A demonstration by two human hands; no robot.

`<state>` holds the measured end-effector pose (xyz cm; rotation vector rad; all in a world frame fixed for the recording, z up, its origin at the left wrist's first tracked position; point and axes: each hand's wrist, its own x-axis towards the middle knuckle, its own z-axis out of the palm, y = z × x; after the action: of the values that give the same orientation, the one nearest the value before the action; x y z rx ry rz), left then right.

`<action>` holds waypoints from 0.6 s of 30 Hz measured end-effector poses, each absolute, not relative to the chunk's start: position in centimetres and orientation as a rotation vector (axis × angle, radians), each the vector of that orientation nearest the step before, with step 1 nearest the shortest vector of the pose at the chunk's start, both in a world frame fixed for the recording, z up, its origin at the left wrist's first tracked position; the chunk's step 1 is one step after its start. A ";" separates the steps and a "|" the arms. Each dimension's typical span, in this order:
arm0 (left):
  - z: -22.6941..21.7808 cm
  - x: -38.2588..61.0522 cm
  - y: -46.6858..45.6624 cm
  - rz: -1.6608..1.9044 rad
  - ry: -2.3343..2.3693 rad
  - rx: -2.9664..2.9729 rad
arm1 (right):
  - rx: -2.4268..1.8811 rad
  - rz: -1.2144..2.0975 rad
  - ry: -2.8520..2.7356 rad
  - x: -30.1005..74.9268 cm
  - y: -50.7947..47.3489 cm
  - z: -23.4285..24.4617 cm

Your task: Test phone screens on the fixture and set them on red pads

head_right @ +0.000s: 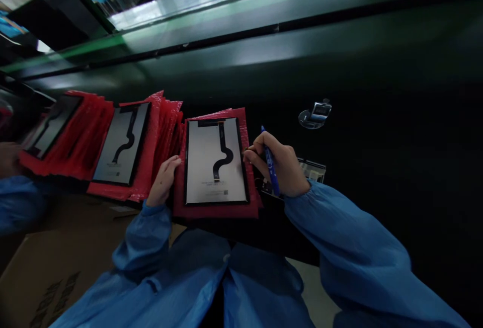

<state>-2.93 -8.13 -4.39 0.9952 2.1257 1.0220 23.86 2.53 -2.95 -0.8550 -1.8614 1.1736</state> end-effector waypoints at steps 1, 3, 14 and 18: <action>-4.5 -3.0 -8.3 1.066 2.122 0.937 | -0.864 1.172 -1.869 23.9 2.5 -2.9; -4.6 -2.7 -8.1 1.121 2.072 0.876 | -0.876 1.167 -1.874 23.9 2.5 -3.0; 6.3 -7.1 -11.5 1.370 2.271 1.474 | -0.961 1.107 -1.894 24.1 2.6 -4.7; 8.7 -15.3 -13.8 1.680 2.234 1.081 | -0.871 1.076 -1.928 23.7 2.4 -4.2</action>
<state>-15.28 -13.79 8.68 1.0809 2.2339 1.6796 23.65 2.40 -4.22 -0.8715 -1.9283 1.0759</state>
